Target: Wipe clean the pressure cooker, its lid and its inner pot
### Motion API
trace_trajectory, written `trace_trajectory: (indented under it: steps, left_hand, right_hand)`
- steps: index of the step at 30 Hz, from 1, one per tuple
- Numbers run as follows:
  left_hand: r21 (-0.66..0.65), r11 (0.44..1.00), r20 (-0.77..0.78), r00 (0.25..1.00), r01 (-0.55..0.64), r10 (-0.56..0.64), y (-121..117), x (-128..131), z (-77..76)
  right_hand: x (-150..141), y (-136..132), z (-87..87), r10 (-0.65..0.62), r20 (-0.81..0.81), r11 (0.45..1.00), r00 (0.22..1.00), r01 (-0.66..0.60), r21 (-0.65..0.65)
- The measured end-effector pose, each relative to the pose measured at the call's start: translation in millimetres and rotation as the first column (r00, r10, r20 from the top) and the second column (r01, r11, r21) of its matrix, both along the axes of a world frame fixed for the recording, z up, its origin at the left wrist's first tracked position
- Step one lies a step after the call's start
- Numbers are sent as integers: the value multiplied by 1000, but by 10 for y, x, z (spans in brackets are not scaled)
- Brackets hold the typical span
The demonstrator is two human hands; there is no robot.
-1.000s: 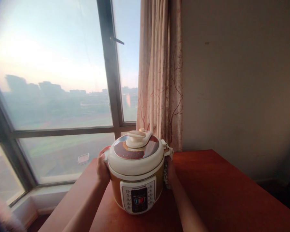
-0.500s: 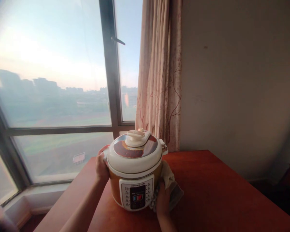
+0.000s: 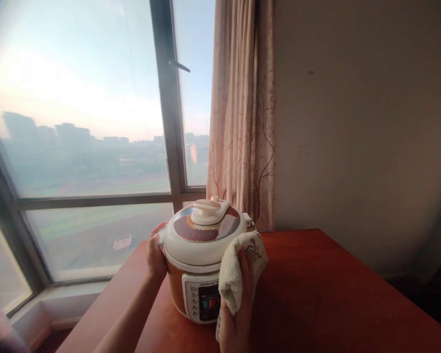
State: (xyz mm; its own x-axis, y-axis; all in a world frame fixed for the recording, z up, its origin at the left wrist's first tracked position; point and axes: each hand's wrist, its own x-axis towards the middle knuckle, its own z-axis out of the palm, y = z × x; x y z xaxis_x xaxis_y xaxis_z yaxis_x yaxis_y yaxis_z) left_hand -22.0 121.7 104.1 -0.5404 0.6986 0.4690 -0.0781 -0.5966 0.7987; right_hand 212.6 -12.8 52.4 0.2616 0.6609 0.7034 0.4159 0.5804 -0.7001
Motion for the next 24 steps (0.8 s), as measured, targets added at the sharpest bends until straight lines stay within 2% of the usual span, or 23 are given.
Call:
trace_trajectory:
  steps: [3, 6, 8, 11, 14, 17, 20, 24]
  left_hand:
    - [-13, 1000, 37, 999, 22, -22, -17, 8, 24]
    - [-26, 999, 62, 997, 38, -36, -24, 16, 39]
    - [-31, 999, 80, 996, 41, -39, -23, 18, 42]
    - [-22, 999, 87, 996, 38, -35, -23, 16, 42]
    - [-11, 1000, 71, 997, 26, -25, -30, 15, 46]
    - [-6, 1000, 48, 999, 14, -13, -33, 17, 49]
    - [-3, 1000, 48, 999, 16, -16, -22, 17, 38]
    - [-13, 1000, 45, 999, 13, -13, -2, 10, 11]
  right_hand:
    - [-17, 288, 536, -36, 66, 981, 997, 23, 192]
    - [135, 557, 786, -54, 149, 957, 987, 9, 291]
    - [260, 700, 807, -38, 152, 951, 988, -11, 310]
    - [350, 817, 726, -16, 88, 957, 996, -10, 291]
    - [317, 814, 618, -20, -9, 970, 1000, 22, 243]
    - [278, 761, 579, -34, -29, 976, 999, 40, 213]
    - [286, 716, 674, -53, 52, 974, 997, 41, 221]
    - [250, 617, 943, -74, 273, 965, 959, 0, 261]
